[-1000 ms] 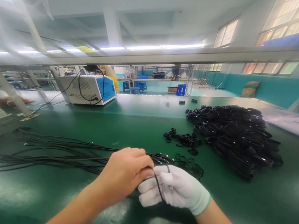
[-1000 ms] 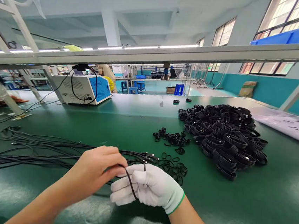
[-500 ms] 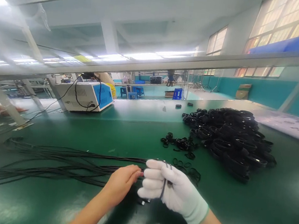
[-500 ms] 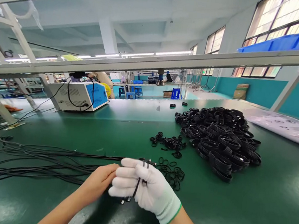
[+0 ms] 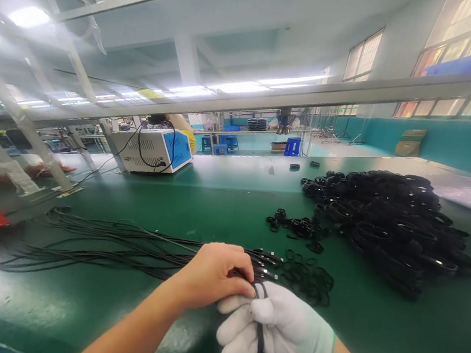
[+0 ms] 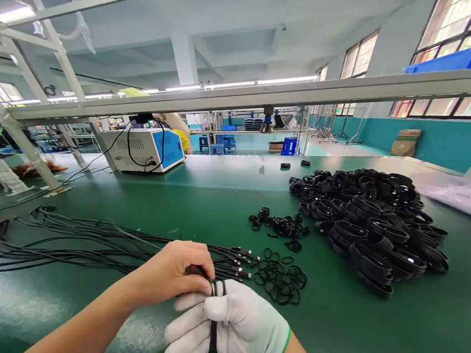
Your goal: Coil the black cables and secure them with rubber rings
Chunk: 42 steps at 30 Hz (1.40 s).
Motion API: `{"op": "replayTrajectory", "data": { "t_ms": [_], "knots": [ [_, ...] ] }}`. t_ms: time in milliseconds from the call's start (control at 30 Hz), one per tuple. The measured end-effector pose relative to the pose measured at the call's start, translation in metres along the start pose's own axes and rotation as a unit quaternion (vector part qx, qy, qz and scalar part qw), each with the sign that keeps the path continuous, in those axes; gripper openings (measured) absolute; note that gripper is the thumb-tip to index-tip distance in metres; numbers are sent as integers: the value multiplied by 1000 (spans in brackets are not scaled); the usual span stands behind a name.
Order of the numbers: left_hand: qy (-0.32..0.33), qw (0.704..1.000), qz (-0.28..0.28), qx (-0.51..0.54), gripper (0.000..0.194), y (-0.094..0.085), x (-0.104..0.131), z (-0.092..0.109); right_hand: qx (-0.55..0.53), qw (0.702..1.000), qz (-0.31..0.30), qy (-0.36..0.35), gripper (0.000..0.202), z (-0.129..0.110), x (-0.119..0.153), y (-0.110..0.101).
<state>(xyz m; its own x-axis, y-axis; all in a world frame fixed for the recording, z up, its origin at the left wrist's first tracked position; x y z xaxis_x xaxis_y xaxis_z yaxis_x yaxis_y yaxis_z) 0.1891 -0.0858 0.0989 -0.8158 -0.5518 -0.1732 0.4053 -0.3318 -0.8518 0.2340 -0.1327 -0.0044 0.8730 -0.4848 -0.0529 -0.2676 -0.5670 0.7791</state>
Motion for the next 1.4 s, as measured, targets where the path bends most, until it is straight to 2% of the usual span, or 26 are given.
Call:
{"op": "replayTrajectory", "data": {
  "t_ms": [100,167,233,333,433,533,600,667,733,833,900,1000,1067,1167,1267,1333,1400],
  "knots": [
    [-34,987,27,154,8,19,0,-26,-18,1000,3,15,56,3,-2,2],
    [-40,983,48,171,17,32,7,-42,-33,999,-7,-3,52,-2,-2,6],
    [-52,991,58,112,27,39,18,-58,-59,997,-5,-41,42,-13,-1,9],
    [-91,991,67,-77,30,39,37,-74,-88,992,14,-95,35,-32,2,11],
    [-100,963,64,-241,26,48,51,-65,-92,984,43,-146,28,-51,6,8],
    [-29,949,82,-304,20,69,54,-32,-64,977,110,-173,17,-56,10,-3],
    [24,945,101,-310,17,76,51,-9,-27,970,175,-168,21,-51,12,-13],
    [46,949,85,-301,16,74,45,3,2,963,221,-156,32,-42,15,-22],
    [51,957,52,-279,14,60,38,6,17,967,214,-134,33,-32,14,-25],
    [47,975,30,-215,12,26,27,3,9,991,124,-58,22,-13,6,-18],
    [33,991,23,-127,11,13,19,-5,-13,997,71,-8,24,-1,2,-11],
    [-5,997,12,75,9,22,10,-26,-62,997,21,31,33,7,-2,0],
    [-31,989,24,140,14,36,8,-43,-102,994,0,27,35,6,-5,7],
    [-53,993,59,83,28,48,14,-67,-131,990,12,-56,31,-14,-5,11],
    [-73,994,76,2,29,48,26,-80,-123,977,51,-165,17,-41,2,4],
    [-91,989,70,-88,27,47,32,-78,-112,967,98,-204,12,-53,9,-7],
    [-97,977,43,-183,26,52,35,-64,-100,956,162,-222,21,-59,16,-20]
  ]
}}
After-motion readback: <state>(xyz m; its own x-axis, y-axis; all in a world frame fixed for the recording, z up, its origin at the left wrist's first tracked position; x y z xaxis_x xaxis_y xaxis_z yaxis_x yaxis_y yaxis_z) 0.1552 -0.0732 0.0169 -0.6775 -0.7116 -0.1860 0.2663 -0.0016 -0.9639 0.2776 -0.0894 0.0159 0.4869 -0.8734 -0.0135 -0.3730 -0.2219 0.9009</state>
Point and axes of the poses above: each hand's wrist, its own x-axis away from the middle knuckle, its own y-axis out of the palm, z = x × y, the point moved 7 cm from there along -x, towards the middle knuckle, and after that the axes turned 9 degrees about y, right-handed, at the moved point
